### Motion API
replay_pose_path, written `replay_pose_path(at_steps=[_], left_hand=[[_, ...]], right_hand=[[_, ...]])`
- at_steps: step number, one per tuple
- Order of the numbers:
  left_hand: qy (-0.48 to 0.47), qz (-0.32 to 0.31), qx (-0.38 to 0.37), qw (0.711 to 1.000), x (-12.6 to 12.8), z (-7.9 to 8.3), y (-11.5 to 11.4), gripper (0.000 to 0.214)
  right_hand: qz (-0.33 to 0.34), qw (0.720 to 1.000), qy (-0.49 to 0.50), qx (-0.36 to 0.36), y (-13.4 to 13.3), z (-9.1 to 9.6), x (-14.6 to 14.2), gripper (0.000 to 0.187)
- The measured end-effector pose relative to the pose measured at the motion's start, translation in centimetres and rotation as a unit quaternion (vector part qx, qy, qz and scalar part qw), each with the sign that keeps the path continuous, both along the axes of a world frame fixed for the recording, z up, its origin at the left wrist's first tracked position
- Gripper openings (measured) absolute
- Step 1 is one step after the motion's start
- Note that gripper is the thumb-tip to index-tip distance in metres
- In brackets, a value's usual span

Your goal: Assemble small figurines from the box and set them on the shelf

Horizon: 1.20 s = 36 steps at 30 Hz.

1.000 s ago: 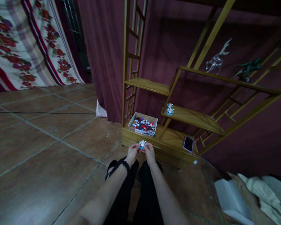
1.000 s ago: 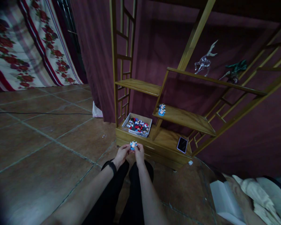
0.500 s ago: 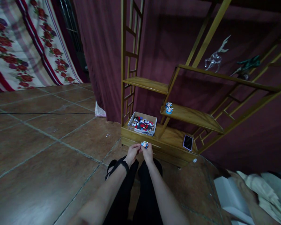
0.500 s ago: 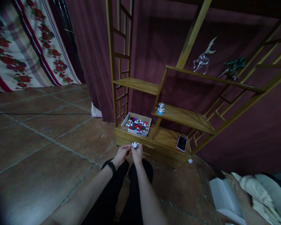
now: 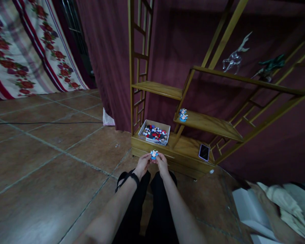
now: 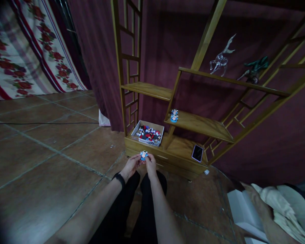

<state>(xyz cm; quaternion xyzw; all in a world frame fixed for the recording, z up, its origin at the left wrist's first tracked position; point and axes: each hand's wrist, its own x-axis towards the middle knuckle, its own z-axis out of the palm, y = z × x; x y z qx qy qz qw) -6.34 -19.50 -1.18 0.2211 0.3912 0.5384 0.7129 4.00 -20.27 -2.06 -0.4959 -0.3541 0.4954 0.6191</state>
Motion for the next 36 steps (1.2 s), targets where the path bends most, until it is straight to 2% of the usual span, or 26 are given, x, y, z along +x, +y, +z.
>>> replay_pose_path(at_steps=[11,25,36], left_hand=[[-0.001,-0.01,-0.004,1.0,-0.1,-0.1,0.3,0.01],[-0.021,-0.016,0.006,1.0,-0.2,0.1,0.0,0.017],[-0.037,-0.003,0.024,0.999,-0.1,-0.2,0.0,0.031]], right_hand=[[0.015,1.0,-0.006,-0.005,-0.1,0.4,0.4,0.033],[0.001,0.999,0.049,0.007,-0.8,1.3,0.2,0.03],[0.009,0.998,0.051,0.022,-0.5,1.0,0.3,0.025]])
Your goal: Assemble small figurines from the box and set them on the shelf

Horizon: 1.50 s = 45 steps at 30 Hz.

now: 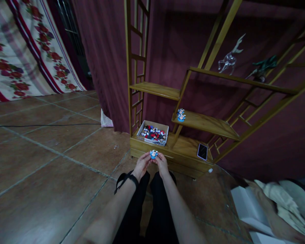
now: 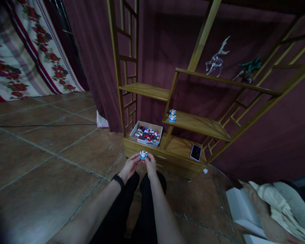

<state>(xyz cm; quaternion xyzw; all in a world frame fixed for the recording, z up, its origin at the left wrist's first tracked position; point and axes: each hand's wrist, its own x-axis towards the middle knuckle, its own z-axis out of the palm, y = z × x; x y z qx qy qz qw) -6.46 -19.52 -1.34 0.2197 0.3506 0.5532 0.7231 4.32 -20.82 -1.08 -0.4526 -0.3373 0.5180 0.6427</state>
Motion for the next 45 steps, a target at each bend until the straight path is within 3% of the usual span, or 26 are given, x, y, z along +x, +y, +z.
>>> replay_pose_path(at_steps=[9,24,29,45], left_hand=[[-0.004,-0.006,0.012,1.0,-0.2,-0.3,0.1,0.037],[0.005,0.032,0.007,0.999,0.1,-0.4,0.1,0.032],[-0.002,0.038,0.008,0.999,-0.1,-0.3,0.2,0.031],[0.084,-0.031,0.072,0.993,0.2,-0.6,0.2,0.033]], right_hand=[[0.007,0.999,-0.036,0.017,0.2,-0.4,0.0,0.03],[0.027,1.0,-0.008,0.009,-0.1,0.0,0.0,0.033],[0.035,0.999,-0.004,0.005,-0.4,0.2,0.1,0.025],[0.001,0.991,-0.135,-0.003,0.0,-0.5,1.1,0.028]])
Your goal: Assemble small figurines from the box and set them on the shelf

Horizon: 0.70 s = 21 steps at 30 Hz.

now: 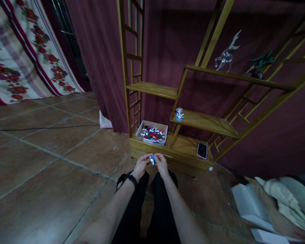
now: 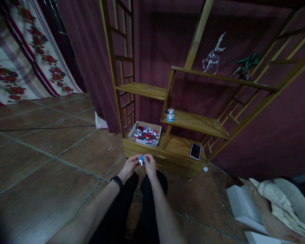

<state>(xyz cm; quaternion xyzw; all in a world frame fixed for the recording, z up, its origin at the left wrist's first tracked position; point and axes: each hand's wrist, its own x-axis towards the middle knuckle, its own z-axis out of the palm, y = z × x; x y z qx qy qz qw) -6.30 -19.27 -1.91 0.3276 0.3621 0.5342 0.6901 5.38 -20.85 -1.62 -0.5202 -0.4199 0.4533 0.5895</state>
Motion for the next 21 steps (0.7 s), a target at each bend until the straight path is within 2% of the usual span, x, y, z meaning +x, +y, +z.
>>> replay_pose_path(at_steps=[3,9,16,21], left_hand=[[0.014,-0.009,-0.003,1.0,0.1,0.0,0.0,0.033],[-0.001,-0.026,-0.035,0.999,0.0,0.4,-0.2,0.033],[-0.009,-0.013,-0.065,0.998,0.1,1.1,-0.3,0.031],[-0.027,0.007,-0.079,0.997,0.1,1.2,-0.4,0.024]], right_hand=[[-0.002,1.0,0.002,-0.02,0.1,0.0,0.2,0.028],[0.014,0.996,0.072,-0.051,0.0,0.1,0.7,0.029],[0.038,0.987,0.151,-0.043,-0.2,0.5,0.7,0.034],[0.051,0.982,0.173,-0.049,-0.5,1.0,0.7,0.039]])
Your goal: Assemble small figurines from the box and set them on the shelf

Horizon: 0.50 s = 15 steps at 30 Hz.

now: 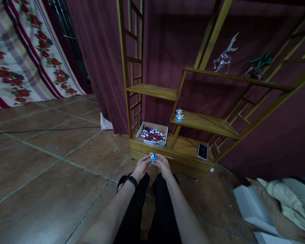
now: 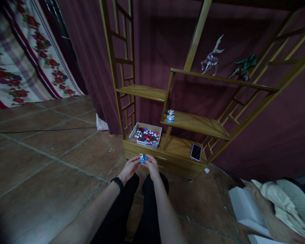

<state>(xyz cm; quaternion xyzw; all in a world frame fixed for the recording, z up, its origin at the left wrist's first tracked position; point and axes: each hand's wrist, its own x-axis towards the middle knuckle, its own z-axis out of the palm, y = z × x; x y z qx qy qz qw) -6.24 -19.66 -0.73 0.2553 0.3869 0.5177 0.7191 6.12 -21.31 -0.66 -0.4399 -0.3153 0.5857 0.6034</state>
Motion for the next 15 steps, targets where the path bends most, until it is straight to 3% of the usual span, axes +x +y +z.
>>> replay_pose_path(at_steps=[9,15], left_hand=[[-0.018,0.034,-0.01,0.999,0.38,-0.59,0.15,0.02],[-0.024,0.016,-0.008,1.0,0.17,-0.59,0.08,0.018]], right_hand=[[-0.022,0.998,-0.059,0.008,0.54,-0.78,-0.35,0.037],[-0.009,0.999,-0.041,0.008,0.65,-0.71,-0.06,0.031]])
